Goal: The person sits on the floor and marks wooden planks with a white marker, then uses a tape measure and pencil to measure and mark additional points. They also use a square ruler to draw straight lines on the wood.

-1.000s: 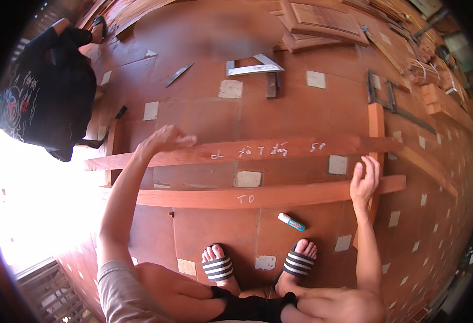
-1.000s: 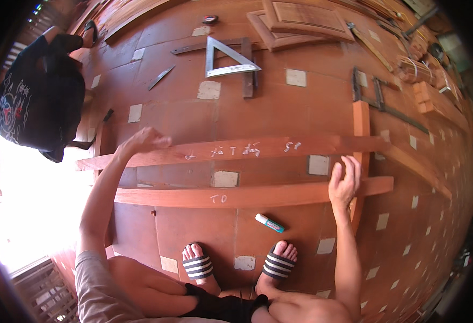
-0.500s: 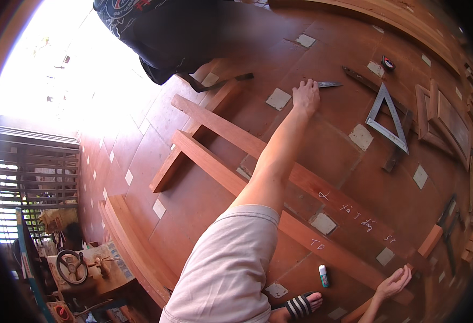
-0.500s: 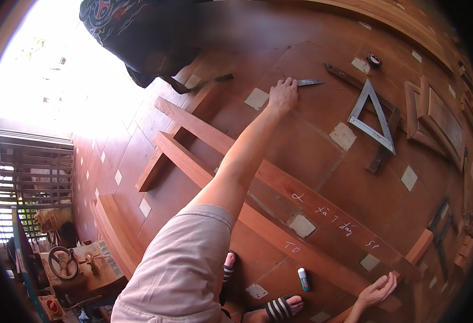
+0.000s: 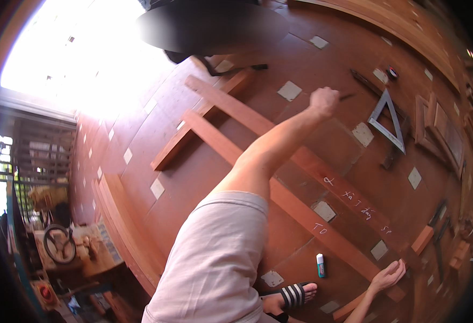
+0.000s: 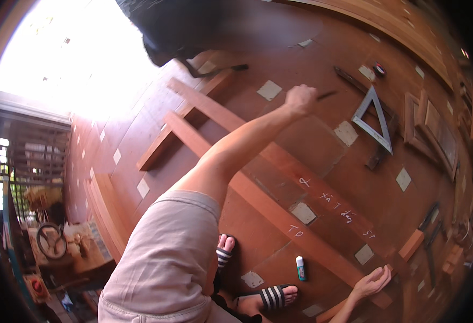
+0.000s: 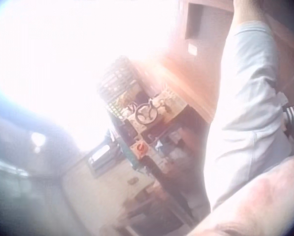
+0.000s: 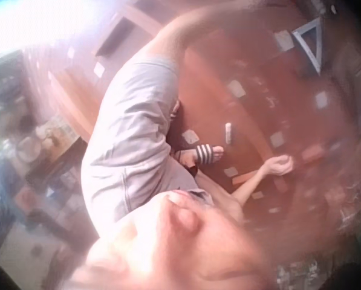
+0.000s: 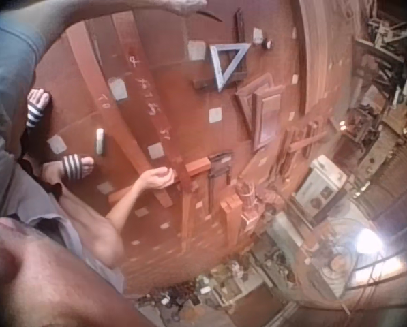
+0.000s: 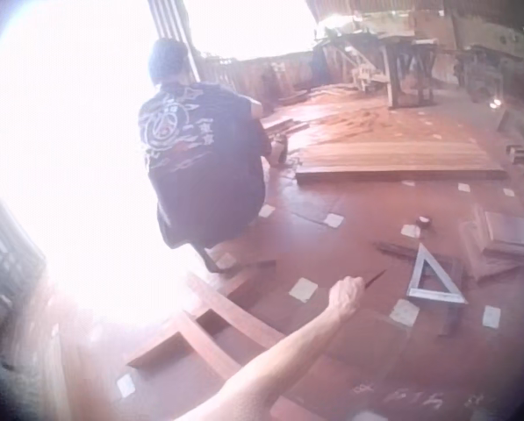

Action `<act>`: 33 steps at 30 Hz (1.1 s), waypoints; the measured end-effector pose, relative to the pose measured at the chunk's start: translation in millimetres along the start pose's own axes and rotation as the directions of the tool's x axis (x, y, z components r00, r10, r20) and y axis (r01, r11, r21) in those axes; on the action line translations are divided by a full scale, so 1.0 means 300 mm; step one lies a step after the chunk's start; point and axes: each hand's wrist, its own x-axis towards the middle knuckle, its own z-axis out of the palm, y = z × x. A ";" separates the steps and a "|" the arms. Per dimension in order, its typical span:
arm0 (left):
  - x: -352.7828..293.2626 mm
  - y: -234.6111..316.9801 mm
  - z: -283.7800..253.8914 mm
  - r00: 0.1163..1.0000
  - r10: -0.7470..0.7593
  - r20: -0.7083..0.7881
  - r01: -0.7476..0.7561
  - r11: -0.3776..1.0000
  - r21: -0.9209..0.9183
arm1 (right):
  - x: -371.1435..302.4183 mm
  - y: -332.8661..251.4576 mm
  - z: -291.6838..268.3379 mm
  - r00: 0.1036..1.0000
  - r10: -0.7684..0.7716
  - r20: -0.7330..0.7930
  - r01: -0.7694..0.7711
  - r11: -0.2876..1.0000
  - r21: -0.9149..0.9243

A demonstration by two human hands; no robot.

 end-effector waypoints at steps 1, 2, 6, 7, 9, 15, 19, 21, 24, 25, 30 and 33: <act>-0.014 0.053 -0.007 1.000 0.008 0.010 -0.007 0.997 -0.083 | 0.004 0.001 0.000 1.000 -0.017 -0.005 0.017 1.000 -0.016; -0.036 0.121 -0.005 1.000 0.018 0.017 -0.016 0.995 -0.102 | 0.008 -0.005 -0.002 0.999 -0.033 -0.012 0.033 0.999 -0.033; -0.200 0.417 0.001 0.972 0.216 0.093 -0.179 0.936 -0.304 | 0.051 -0.123 -0.033 0.970 -0.241 -0.044 0.235 0.966 -0.112; -0.278 0.477 -0.003 0.926 0.360 0.116 -0.316 0.905 -0.284 | 0.063 -0.180 -0.041 0.944 -0.317 -0.089 0.306 0.945 -0.111; -0.428 0.586 -0.041 0.864 0.403 0.300 -0.281 0.882 -0.378 | 0.075 -0.308 -0.073 0.934 -0.348 -0.087 0.341 0.936 -0.081; -0.860 0.652 -0.132 0.517 0.569 0.640 -0.296 0.820 -0.490 | 0.049 -0.598 -0.130 0.840 -0.534 0.097 0.529 0.845 0.073; -0.921 0.535 -0.171 0.388 0.532 0.752 0.016 0.812 -0.583 | -0.085 -0.608 -0.161 0.827 -0.544 0.142 0.483 0.816 0.318; -0.989 0.501 -0.180 0.371 0.469 0.802 0.118 0.832 -0.541 | -0.156 -0.601 -0.167 0.847 -0.527 0.070 0.458 0.790 0.407; -1.060 0.484 -0.197 0.238 0.378 0.895 0.336 0.832 -0.441 | -0.236 -0.618 -0.173 0.858 -0.510 0.056 0.420 0.761 0.496; -1.066 0.487 -0.205 0.195 0.337 0.921 0.380 0.840 -0.388 | -0.252 -0.623 -0.175 0.868 -0.492 0.063 0.393 0.759 0.518; -0.891 0.405 -0.316 0.365 0.229 0.903 0.171 0.936 -0.307 | -0.293 -0.606 -0.194 0.934 -0.206 0.292 -0.062 0.711 0.700; -0.729 0.227 -0.424 0.680 0.411 0.607 -0.498 0.867 -0.030 | -0.297 -0.548 -0.186 0.941 -0.042 0.335 -0.215 0.690 0.691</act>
